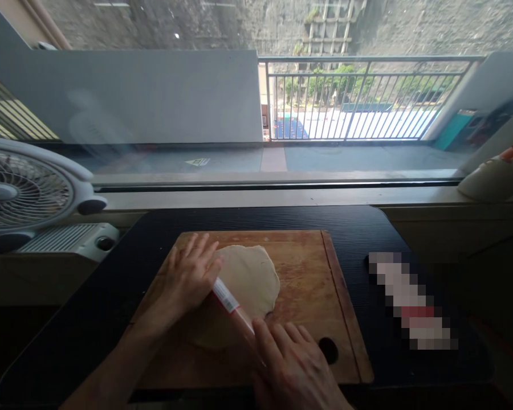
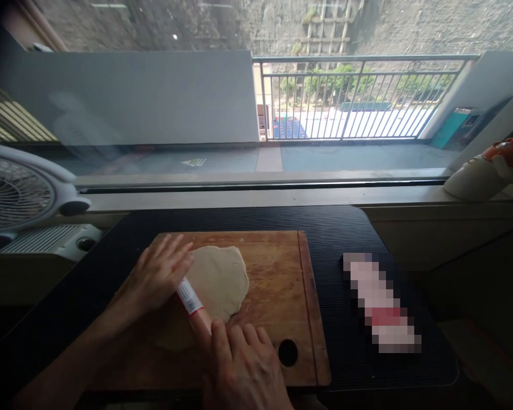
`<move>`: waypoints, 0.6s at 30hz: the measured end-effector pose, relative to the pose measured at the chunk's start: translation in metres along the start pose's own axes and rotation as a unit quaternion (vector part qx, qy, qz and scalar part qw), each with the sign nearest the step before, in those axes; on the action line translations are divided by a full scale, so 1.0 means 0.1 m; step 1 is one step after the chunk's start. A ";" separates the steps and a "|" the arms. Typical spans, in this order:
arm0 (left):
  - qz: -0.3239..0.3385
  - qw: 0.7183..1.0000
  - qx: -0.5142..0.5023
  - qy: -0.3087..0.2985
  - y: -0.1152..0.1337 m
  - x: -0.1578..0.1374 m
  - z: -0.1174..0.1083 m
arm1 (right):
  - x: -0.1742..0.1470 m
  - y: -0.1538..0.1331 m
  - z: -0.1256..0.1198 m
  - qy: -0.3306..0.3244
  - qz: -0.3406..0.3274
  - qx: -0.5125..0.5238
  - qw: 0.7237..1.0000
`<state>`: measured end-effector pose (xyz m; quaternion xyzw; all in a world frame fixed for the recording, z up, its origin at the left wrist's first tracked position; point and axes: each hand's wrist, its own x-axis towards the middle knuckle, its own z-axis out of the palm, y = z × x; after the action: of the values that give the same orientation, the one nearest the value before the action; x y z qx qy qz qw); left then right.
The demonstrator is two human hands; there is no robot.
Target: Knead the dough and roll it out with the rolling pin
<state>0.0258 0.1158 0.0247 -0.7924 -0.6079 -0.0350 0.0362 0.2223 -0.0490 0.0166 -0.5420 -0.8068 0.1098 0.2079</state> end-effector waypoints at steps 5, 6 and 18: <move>0.003 1.000 -0.013 -0.005 0.32 0.30 0.01 | -0.01 0.08 -0.11 -0.016 0.049 0.021 0.998; 0.009 1.000 -0.022 -0.004 0.46 0.44 0.01 | -0.02 0.11 -0.16 -0.013 0.066 0.018 0.998; 0.014 0.999 -0.004 -0.037 0.19 0.19 0.00 | -0.04 0.10 -0.03 0.011 0.049 0.032 0.998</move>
<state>0.0493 0.1292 0.0268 -0.8016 -0.5977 -0.0071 0.0110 0.2336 -0.0491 0.0146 -0.5751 -0.7730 0.1401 0.2282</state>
